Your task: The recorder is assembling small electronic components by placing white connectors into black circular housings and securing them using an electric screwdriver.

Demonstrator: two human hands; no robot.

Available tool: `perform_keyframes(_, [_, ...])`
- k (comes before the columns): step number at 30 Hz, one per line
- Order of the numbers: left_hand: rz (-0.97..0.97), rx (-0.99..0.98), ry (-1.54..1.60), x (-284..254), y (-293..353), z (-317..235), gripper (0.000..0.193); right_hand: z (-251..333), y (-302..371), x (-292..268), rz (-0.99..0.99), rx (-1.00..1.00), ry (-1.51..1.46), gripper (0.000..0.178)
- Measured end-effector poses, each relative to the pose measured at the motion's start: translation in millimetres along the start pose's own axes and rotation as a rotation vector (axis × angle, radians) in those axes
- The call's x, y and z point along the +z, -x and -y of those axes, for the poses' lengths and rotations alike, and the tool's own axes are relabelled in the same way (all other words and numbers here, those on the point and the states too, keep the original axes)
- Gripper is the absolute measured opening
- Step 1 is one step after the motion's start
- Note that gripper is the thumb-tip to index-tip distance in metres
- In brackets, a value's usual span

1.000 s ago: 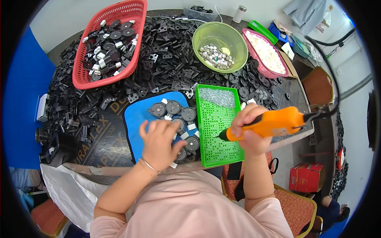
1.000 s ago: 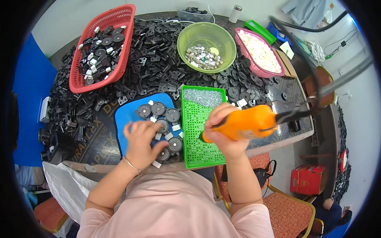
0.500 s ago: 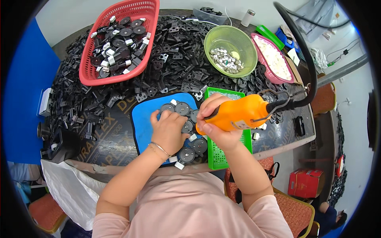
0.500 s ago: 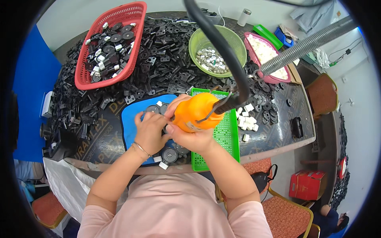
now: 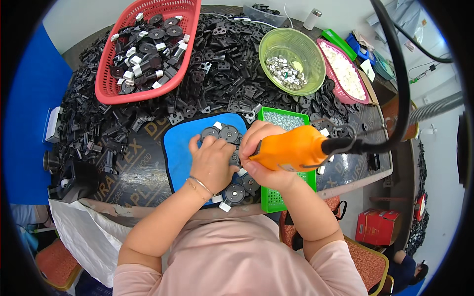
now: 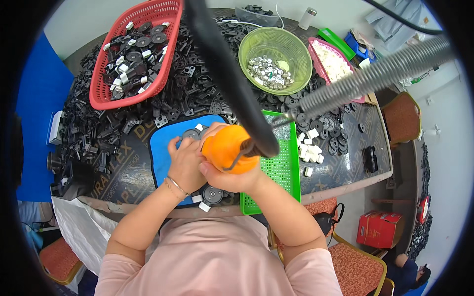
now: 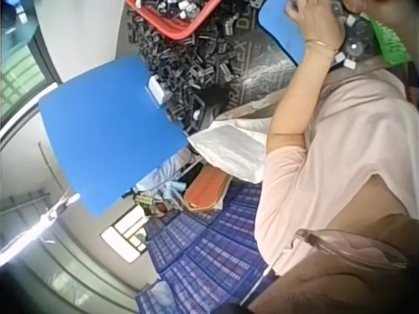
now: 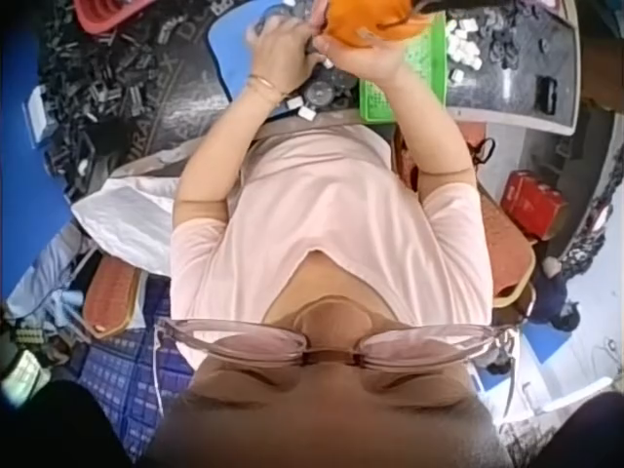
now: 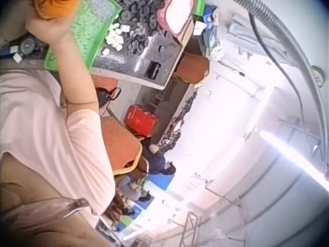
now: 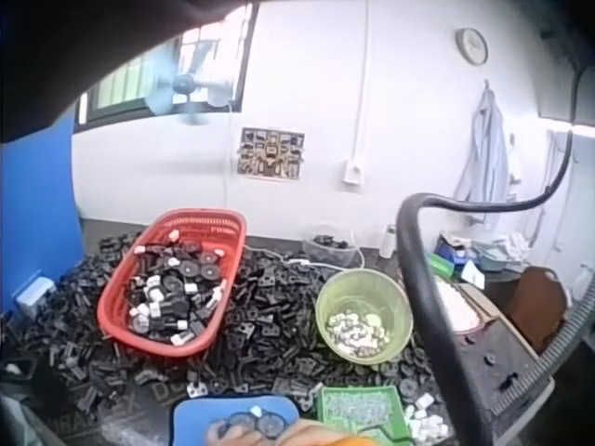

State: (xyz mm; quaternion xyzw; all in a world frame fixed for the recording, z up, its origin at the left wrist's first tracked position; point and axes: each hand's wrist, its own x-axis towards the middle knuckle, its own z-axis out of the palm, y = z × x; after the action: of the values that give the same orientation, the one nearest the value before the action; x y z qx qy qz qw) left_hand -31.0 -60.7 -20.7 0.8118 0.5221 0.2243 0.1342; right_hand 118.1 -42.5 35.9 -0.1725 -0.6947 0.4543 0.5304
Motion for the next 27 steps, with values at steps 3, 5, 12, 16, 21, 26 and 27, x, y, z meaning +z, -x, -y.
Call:
perform_keyframes(3, [0.015, -0.003, -0.023, -1, -1, -1, 0.030, 1, -1, 1, -0.056, 0.011, 0.040, 0.024])
perform_keyframes(5, [0.007, 0.006, -0.002, 0, -2, -1, 0.031, 5, -3, -1, -0.080, 0.048, 0.019, 0.024])
perform_keyframes(12, [0.012, -0.007, 0.019, -5, 1, -2, 0.038, 27, -7, -13, -0.137, -0.032, -0.214, 0.026])
perform_keyframes(16, [-0.092, 0.017, 0.032, -10, 6, -7, 0.038, 30, -5, -11, -0.238, 0.007, -0.295, 0.025])
perform_keyframes(21, [-0.156, 0.153, 0.062, -14, 14, -11, 0.019, 28, 0, -13, -0.221, -0.030, -0.217, 0.025])
perform_keyframes(26, [-0.204, 0.130, 0.095, -7, 20, 0, 0.013, 37, -5, -9, -0.234, -0.072, -0.232, 0.026])
perform_keyframes(27, [-0.204, 0.116, 0.120, -8, 21, 0, 0.013, 39, -5, -10, -0.241, -0.089, -0.252, 0.026])
